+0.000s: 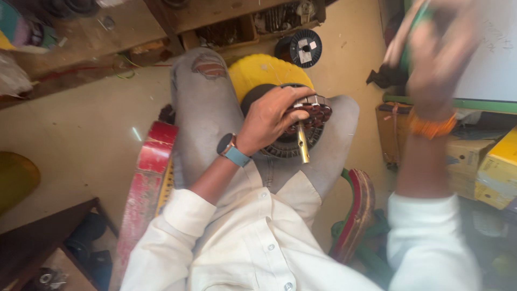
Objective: The person sits with a fan motor armature on their lap and fits small white insulating strips between the copper commutator segments by hand. They use a green-handled screwdriver to press and pry the strips into place and scissors to trim the strips, working around the armature.
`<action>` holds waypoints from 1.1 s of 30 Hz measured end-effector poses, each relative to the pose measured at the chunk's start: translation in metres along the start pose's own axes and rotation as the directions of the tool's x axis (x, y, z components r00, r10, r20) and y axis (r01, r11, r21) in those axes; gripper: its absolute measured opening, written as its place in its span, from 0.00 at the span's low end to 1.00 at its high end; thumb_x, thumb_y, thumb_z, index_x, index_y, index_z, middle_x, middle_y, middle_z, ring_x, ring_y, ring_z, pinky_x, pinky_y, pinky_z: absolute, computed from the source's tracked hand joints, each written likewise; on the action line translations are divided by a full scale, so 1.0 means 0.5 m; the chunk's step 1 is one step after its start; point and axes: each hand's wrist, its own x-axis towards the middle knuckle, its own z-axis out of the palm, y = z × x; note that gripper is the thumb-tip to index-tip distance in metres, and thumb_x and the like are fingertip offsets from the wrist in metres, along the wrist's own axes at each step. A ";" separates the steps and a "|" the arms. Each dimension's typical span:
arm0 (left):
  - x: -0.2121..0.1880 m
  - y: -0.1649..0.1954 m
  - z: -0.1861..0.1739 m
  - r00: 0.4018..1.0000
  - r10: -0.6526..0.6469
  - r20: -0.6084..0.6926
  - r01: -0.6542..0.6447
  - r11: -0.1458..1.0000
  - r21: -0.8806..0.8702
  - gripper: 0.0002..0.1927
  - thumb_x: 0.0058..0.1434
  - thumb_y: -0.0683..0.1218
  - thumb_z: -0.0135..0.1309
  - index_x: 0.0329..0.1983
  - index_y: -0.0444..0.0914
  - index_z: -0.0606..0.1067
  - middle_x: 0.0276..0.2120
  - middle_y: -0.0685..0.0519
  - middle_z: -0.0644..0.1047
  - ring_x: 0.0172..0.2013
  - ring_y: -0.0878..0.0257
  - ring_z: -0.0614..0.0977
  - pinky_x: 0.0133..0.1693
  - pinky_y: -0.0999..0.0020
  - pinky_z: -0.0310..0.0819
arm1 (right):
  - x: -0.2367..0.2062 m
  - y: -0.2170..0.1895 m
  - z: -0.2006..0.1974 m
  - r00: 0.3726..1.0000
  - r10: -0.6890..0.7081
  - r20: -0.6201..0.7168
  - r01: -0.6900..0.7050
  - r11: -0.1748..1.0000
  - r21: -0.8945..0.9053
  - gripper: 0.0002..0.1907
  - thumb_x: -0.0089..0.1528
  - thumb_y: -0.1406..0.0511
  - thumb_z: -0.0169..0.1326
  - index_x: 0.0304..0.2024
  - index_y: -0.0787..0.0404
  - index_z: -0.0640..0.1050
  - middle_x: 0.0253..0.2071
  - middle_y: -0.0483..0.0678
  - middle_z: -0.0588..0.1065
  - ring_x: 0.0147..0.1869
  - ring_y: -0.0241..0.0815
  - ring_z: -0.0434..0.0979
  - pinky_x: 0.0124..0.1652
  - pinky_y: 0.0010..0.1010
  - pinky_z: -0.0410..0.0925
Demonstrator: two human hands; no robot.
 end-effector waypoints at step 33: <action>0.001 0.018 -0.016 0.998 0.066 -0.016 -0.065 0.997 0.048 0.21 0.66 0.51 0.58 0.59 0.39 0.73 0.50 0.46 0.80 0.51 0.49 0.82 0.54 0.57 0.75 | -0.035 -0.102 -0.010 0.681 0.261 0.684 0.312 0.742 -0.594 0.10 0.62 0.57 0.60 0.43 0.51 0.85 0.31 0.47 0.76 0.32 0.51 0.77 0.32 0.42 0.70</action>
